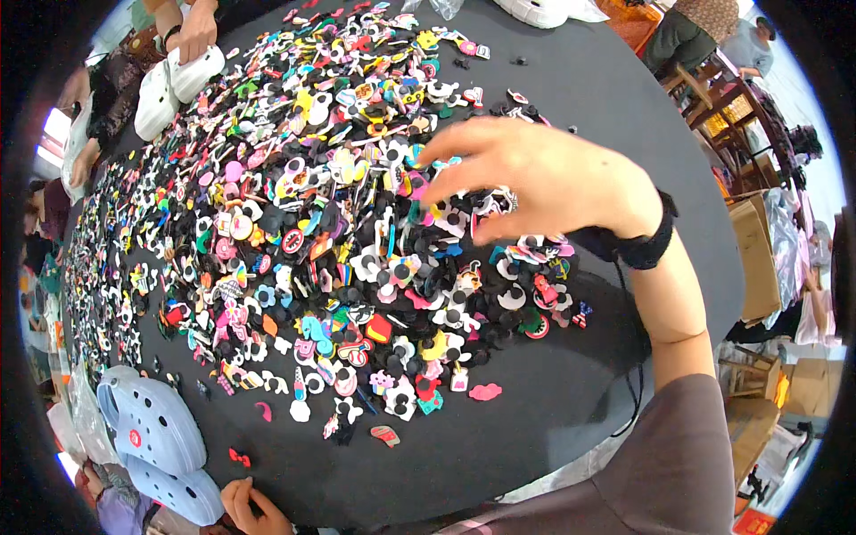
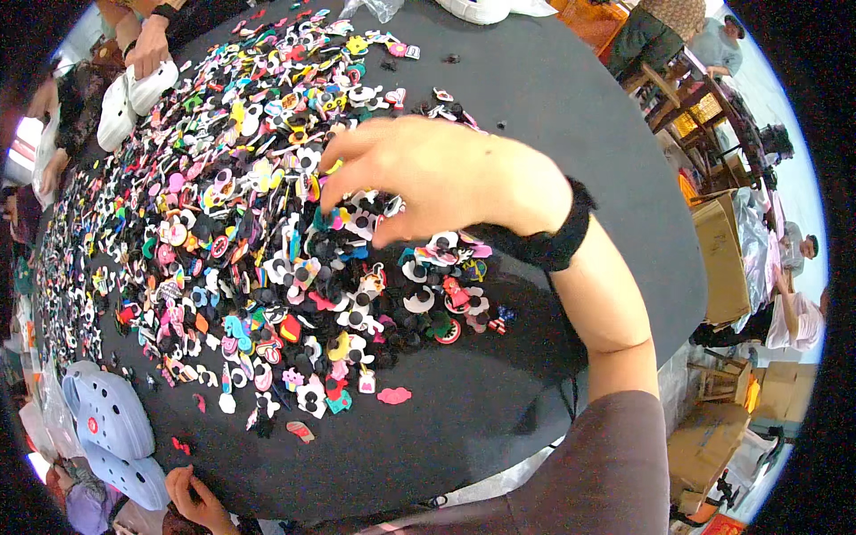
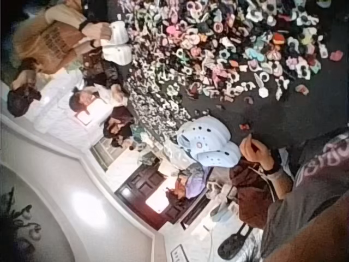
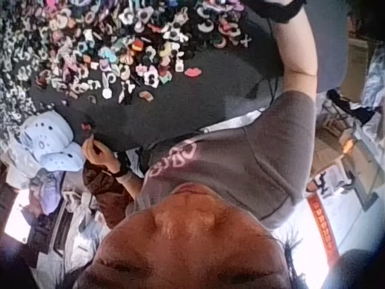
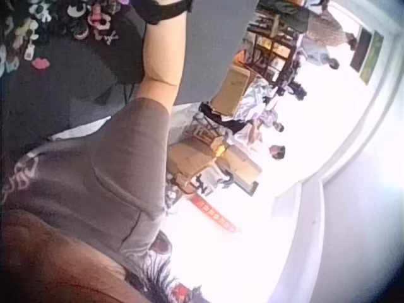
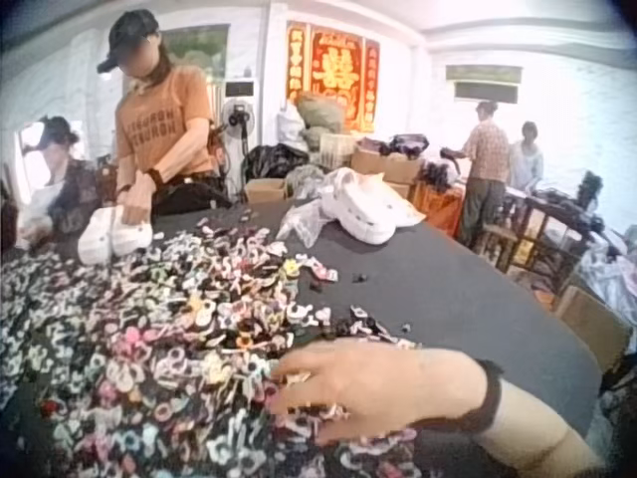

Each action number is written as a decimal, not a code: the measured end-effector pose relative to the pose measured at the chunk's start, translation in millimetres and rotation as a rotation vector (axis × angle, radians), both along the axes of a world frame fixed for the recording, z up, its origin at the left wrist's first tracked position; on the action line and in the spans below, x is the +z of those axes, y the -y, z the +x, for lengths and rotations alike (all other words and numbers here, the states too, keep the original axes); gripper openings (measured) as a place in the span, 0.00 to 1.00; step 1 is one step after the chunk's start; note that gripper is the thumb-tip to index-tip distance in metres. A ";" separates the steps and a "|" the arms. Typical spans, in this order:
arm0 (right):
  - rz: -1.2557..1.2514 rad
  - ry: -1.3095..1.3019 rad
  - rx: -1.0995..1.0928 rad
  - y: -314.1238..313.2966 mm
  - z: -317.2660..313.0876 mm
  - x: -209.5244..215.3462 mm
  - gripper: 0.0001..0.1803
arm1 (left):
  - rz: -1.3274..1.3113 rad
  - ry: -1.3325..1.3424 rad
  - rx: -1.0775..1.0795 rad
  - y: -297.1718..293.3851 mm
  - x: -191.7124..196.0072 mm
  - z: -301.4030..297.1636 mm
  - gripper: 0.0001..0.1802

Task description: Sorting small decorative charms and attaching them to blue foam clogs.

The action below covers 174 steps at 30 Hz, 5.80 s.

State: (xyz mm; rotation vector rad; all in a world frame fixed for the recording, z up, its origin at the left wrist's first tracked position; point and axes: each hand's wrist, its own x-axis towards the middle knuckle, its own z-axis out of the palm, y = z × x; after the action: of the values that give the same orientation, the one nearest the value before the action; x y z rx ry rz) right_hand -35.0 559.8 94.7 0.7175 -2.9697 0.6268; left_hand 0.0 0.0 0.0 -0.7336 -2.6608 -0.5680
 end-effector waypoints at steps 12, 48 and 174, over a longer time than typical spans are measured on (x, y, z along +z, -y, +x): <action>0.332 -0.221 -0.418 -42.2 4.1 -1.3 0.06 | 0.082 -0.092 -0.007 -32.5 17.4 -3.8 0.05; 0.097 0.275 -0.106 4.3 7.6 7.2 0.28 | 0.079 -0.073 -0.003 -28.6 17.5 -3.2 0.06; 0.262 -0.049 -0.265 102.2 84.3 -11.9 0.08 | 0.069 -0.112 -0.128 -20.5 15.1 -9.5 0.06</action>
State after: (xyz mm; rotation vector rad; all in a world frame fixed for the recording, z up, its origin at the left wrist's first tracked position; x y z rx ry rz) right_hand 49.3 457.6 82.8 0.3300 -3.0558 0.2038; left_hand -9.5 20.5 15.1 -0.8928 -2.4919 -0.6297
